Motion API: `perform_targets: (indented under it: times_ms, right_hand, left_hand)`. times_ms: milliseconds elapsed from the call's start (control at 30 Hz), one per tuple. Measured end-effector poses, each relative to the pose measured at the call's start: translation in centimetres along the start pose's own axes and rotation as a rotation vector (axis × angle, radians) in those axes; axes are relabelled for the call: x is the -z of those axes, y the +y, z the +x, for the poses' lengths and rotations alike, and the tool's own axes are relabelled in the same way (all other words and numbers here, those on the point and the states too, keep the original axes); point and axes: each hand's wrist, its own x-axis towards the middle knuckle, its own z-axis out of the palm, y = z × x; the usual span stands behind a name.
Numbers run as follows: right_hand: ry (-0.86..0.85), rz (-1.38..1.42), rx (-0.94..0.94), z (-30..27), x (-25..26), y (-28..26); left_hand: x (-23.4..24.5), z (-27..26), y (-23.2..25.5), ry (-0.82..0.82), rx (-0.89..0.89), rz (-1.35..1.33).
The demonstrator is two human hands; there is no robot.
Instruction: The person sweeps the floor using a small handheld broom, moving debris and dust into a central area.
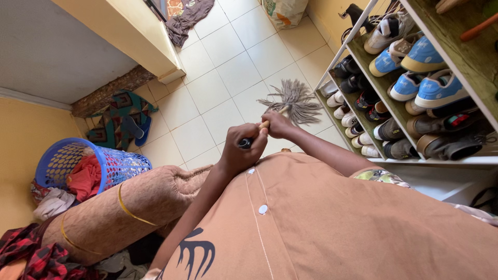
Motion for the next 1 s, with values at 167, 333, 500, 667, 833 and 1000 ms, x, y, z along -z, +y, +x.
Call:
perform_targets:
  times_ms: [167, 333, 500, 667, 833, 1000]
  right_hand:
    - [0.145, 0.113, -0.179, 2.8, 2.9, 4.1]
    - [0.425, 0.261, -0.119, 3.8, 4.7, 8.9]
    - [0.451, 0.212, -0.141, 2.3, 6.9, 11.1]
    - [0.403, 0.09, -0.163, -1.5, 5.6, 15.5]
    - [0.227, 0.238, -0.41, -5.5, 4.3, 17.4]
    - [0.054, 0.271, -0.518, -6.2, 5.4, 15.7]
  left_hand:
    - [-4.1, 4.2, -3.7, -0.051, -0.103, 0.056]
    - [-8.9, 7.5, -7.7, -0.183, -0.179, 0.213]
    - [-12.9, 8.8, -12.1, -0.334, -0.096, 0.206]
    - [-15.5, 8.6, -15.8, -0.34, -0.152, 0.243]
    - [-17.4, 9.2, -16.7, -0.351, -0.029, 0.249]
    - [-16.9, 9.3, -17.6, -0.497, -0.021, 0.336]
